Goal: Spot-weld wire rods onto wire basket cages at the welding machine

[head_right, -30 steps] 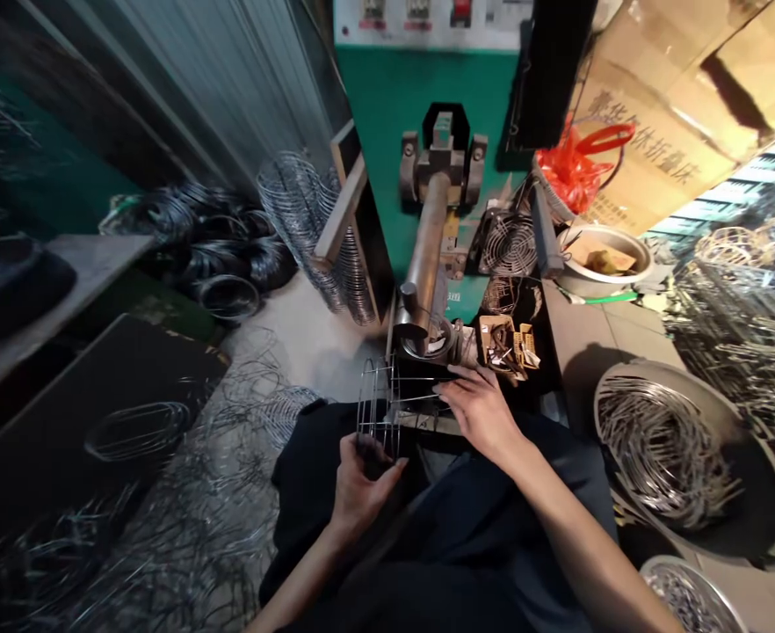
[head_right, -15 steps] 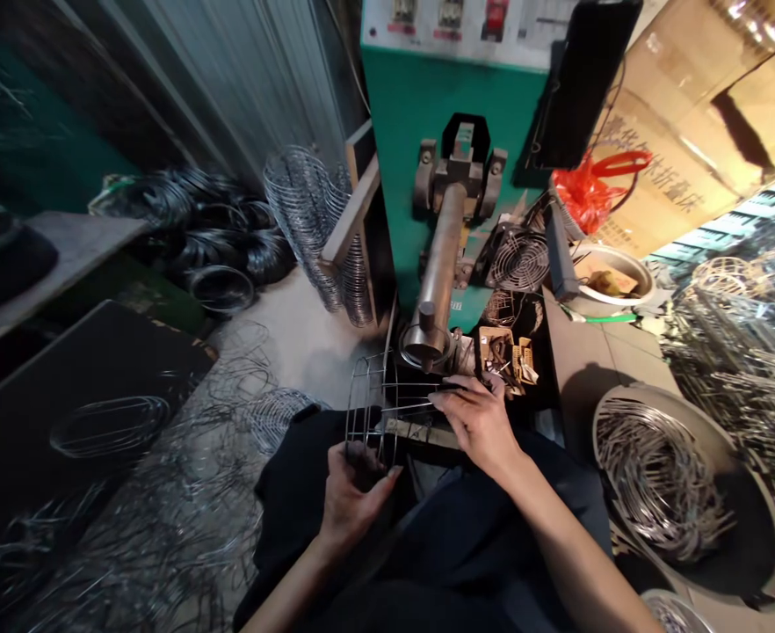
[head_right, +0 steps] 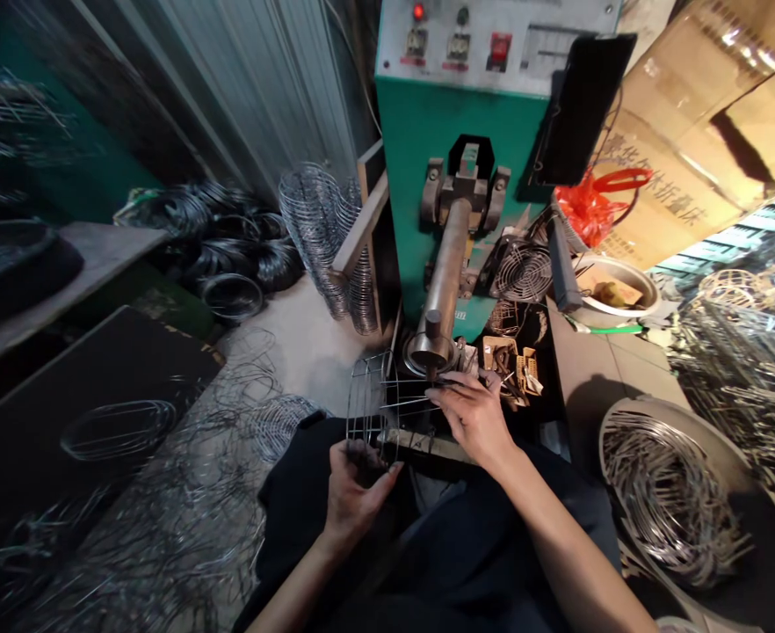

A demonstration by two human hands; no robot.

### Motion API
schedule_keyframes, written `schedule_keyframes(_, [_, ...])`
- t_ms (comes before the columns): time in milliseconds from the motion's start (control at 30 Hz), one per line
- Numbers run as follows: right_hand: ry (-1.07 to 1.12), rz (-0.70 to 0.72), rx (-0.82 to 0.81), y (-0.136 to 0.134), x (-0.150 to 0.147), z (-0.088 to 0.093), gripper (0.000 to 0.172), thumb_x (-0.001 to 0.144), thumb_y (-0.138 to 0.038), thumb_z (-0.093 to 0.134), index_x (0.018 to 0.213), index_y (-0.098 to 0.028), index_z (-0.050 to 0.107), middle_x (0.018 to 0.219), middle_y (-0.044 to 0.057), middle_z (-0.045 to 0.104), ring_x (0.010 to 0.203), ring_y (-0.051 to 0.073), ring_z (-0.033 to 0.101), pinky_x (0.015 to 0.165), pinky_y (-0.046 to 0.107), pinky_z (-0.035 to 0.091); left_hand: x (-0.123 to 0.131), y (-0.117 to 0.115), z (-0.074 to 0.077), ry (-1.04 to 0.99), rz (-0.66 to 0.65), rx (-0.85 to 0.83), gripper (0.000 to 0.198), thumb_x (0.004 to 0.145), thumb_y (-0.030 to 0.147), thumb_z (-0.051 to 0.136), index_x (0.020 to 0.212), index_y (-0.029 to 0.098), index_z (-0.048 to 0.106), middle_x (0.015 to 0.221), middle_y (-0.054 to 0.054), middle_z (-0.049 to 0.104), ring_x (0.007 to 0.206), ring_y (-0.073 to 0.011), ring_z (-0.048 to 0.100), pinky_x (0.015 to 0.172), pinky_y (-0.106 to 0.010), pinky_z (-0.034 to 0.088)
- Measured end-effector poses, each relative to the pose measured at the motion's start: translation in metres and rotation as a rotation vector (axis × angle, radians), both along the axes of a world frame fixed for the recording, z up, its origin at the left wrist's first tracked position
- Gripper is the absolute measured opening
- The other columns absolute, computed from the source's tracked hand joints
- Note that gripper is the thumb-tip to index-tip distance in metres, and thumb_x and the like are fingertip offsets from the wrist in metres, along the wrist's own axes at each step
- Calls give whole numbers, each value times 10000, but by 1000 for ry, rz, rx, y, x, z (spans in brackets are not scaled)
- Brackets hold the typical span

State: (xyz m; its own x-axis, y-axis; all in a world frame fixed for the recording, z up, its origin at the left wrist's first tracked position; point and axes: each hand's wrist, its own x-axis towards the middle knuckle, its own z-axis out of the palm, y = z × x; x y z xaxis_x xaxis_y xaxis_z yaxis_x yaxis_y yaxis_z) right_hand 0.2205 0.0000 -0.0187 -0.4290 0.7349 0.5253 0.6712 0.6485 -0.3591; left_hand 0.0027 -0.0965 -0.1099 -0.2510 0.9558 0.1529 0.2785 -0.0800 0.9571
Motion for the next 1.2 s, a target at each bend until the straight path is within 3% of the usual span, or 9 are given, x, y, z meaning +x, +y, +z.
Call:
schedule_keyframes(200, [33,-57,-8,-1,-3,-5,142,1007,-245,576,1072,-252,703,1036,29,775,1140,225,660,1019,423,273,-1,3,-4,-38,-13,-5,475,762,307,809,989,234,398,775,47,555,662,-138,622,670,-270,539])
schedule_keyframes(300, [64,-119,-36,-1,1,-3,120,998,-295,596,957,-225,685,994,27,769,1031,215,689,1000,403,299,-5,6,-4,-28,-28,-5,477,760,297,813,992,235,401,792,43,546,678,-135,610,670,-264,529])
schedule_keyframes(600, [118,-166,-52,19,3,-6,174,1011,-305,560,924,-234,693,924,9,765,887,200,691,966,395,359,-25,43,-7,-24,-113,21,466,769,309,808,978,236,398,807,44,542,689,-126,595,693,-261,526])
schedule_keyframes(700, [150,-194,-49,11,9,-5,144,1003,-299,571,987,-249,705,1004,14,770,980,214,695,1031,414,365,-25,44,-10,-38,-84,66,525,768,322,804,1121,217,431,1000,-37,614,914,-186,667,867,-343,556])
schedule_keyframes(767, [192,-238,-68,0,21,-3,137,989,-311,588,1005,-248,709,1028,24,766,995,217,692,1017,396,418,-23,42,-13,-14,2,106,738,718,344,842,1286,194,396,1240,-134,582,1159,-258,624,1013,-426,512])
schedule_keyframes(833, [222,-316,-107,-15,41,-2,167,978,-350,591,996,-239,715,1020,37,762,973,222,692,952,365,481,-20,39,-13,44,45,91,805,698,365,854,1336,172,402,1312,-173,561,1230,-293,593,1054,-465,487])
schedule_keyframes(967, [153,-645,-201,-59,110,-13,323,949,-495,557,964,-224,732,929,57,758,842,239,705,802,332,532,-20,21,2,69,-29,-50,394,792,373,764,1064,190,547,993,-77,688,934,-240,702,888,-394,565])
schedule_keyframes(1033, [68,-876,-248,-90,157,-26,411,904,-575,544,952,-219,745,840,79,751,748,262,703,704,339,530,-26,5,18,51,-65,-124,348,788,386,764,985,202,543,883,-39,683,808,-210,694,782,-336,570])
schedule_keyframes(1200, [-217,-1317,-522,-193,273,-70,534,802,-638,503,1019,-224,761,713,142,718,659,362,681,549,411,479,-57,-30,52,-88,-409,-465,364,810,527,726,913,197,613,837,-55,688,768,-203,658,688,-287,537])
